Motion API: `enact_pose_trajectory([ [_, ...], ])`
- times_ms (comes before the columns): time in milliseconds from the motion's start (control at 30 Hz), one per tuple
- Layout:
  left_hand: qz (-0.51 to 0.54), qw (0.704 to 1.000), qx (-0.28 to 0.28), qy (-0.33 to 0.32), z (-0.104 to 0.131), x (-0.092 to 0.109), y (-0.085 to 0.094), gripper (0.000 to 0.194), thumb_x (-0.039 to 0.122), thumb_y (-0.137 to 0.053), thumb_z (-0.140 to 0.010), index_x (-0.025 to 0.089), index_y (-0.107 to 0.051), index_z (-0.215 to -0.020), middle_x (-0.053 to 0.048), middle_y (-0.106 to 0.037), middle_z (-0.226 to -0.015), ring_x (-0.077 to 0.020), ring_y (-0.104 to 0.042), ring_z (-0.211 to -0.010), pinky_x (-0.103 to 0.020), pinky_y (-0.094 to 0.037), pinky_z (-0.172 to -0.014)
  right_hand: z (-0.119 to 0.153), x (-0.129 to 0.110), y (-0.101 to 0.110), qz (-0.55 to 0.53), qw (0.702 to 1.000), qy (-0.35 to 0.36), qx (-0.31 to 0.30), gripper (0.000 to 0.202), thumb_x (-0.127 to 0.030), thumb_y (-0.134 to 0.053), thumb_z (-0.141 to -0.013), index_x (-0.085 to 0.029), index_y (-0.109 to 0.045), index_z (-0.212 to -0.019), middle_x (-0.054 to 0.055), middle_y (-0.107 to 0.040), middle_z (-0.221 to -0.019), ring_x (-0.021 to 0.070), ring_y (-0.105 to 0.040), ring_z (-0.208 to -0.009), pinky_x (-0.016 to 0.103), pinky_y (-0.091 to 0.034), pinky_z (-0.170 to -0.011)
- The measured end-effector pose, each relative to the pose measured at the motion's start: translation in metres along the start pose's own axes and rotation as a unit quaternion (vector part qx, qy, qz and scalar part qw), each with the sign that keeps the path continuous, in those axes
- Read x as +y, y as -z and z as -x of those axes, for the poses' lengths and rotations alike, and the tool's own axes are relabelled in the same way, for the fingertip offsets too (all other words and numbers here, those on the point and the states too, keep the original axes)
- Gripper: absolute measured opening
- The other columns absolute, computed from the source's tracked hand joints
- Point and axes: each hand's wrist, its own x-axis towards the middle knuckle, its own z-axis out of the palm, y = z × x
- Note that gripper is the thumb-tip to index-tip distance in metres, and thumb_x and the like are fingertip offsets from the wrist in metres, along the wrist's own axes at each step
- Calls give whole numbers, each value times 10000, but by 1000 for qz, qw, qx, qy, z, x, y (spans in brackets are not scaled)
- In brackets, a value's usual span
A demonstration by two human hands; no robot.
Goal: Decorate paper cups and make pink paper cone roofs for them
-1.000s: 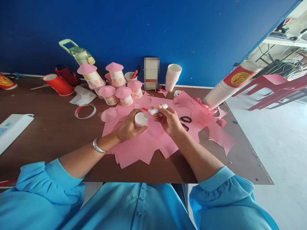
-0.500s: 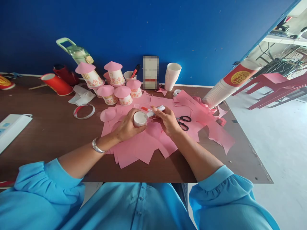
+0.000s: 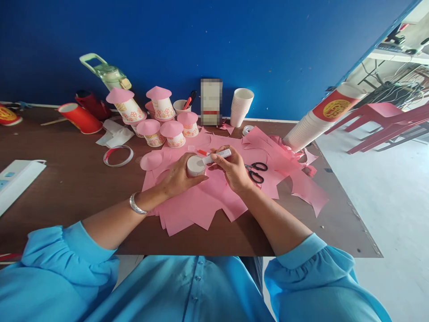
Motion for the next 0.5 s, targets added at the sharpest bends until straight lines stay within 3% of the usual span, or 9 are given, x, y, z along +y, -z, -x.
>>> enact_pose_trajectory([
  [500,-13,999,26,-12,0,-6,-1,668,500,-907,-768,241,-550,-1269,-74,-667,-1186,-253,-700,-1040,-384,-594,-839,0,-1,2,61,997,44,2,499,-497,-967,-685,-242,-583,-878,-7,-735,-929,152,-722,-773,292,-629,-644],
])
